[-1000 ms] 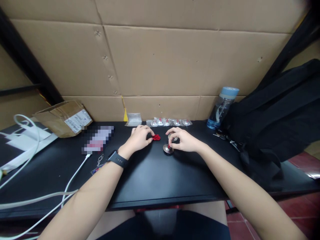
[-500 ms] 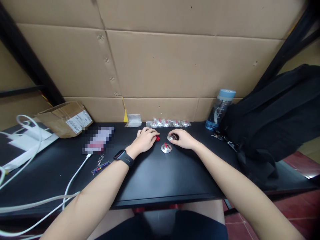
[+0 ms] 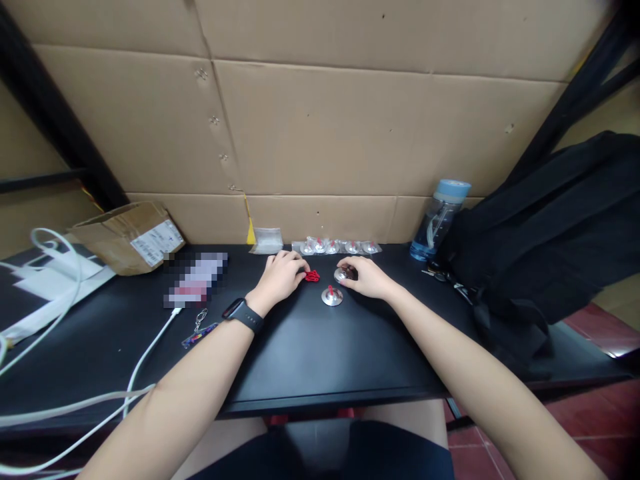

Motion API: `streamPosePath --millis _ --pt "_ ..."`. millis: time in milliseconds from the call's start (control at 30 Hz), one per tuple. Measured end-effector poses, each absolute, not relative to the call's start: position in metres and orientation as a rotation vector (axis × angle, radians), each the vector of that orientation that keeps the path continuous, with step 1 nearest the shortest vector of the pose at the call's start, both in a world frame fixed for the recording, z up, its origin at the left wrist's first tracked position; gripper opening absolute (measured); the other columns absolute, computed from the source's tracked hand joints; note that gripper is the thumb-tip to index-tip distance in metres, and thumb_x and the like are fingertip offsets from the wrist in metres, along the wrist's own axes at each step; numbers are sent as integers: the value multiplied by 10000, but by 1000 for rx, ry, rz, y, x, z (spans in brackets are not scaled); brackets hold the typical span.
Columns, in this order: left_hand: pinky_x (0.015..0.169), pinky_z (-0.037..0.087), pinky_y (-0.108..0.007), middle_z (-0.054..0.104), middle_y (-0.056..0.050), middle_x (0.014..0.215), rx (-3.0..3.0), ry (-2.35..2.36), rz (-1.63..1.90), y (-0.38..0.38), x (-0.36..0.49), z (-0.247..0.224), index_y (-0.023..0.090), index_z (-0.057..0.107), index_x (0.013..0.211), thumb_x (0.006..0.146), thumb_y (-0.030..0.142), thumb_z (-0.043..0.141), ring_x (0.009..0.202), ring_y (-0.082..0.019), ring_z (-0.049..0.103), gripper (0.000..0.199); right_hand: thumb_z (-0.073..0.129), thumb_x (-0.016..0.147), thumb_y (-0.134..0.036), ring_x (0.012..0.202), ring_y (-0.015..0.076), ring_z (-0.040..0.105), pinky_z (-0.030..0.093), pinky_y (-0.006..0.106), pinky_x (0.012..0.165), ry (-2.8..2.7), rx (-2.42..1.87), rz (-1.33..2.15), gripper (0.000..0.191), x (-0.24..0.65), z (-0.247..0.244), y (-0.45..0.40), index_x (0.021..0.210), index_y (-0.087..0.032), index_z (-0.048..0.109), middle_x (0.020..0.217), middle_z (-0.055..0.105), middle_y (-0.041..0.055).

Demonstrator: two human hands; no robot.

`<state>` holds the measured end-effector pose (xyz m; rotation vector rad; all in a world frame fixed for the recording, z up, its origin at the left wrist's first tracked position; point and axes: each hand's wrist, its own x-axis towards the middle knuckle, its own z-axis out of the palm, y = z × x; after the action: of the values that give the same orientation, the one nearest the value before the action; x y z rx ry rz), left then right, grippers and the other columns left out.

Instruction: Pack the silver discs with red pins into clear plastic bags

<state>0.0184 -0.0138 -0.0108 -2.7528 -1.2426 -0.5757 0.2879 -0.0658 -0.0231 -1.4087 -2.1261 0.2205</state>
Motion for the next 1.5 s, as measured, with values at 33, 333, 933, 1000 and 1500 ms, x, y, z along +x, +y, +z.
streamPosePath --millis 33,333,933,1000,1500 --pt "897 385 -434 680 -41 1161 -2741 -1232 -576 -15 19 -10 297 738 1004 965 248 570 1154 -282 535 179 757 790 -233 923 214 680 521 346 866 -2117 -1409 223 351 288 -23 -66 1134 -204 693 1052 736 77" --pt "912 368 -442 676 -78 1152 -2655 -1087 -526 -20 22 -5 245 729 958 939 242 628 1175 -297 505 103 758 789 -253 880 192 675 528 339 853 -2056 -1395 330 348 286 -20 -69 1125 -198 686 1034 743 60" --pt "963 267 -457 731 -52 1139 -2712 -1195 -928 -37 28 13 263 632 1092 1000 272 530 1146 -269 560 138 794 727 -274 825 171 682 575 289 690 -1719 -1230 564 459 270 -7 -79 1157 -208 651 1097 712 80" --pt "963 267 -464 727 -59 1154 -2705 -1151 -918 -42 31 15 262 637 1101 1015 273 512 1157 -272 553 152 795 732 -295 864 182 687 581 281 670 -1688 -1180 596 451 266 -5 -81 1152 -213 653 1128 704 89" --pt "999 257 -509 691 -126 1194 -2549 -1120 -907 -54 38 22 235 650 1166 1037 287 475 1210 -317 507 223 841 730 -387 958 213 700 635 347 793 -1478 -954 811 401 250 6 -92 1054 -223 673 1149 696 73"
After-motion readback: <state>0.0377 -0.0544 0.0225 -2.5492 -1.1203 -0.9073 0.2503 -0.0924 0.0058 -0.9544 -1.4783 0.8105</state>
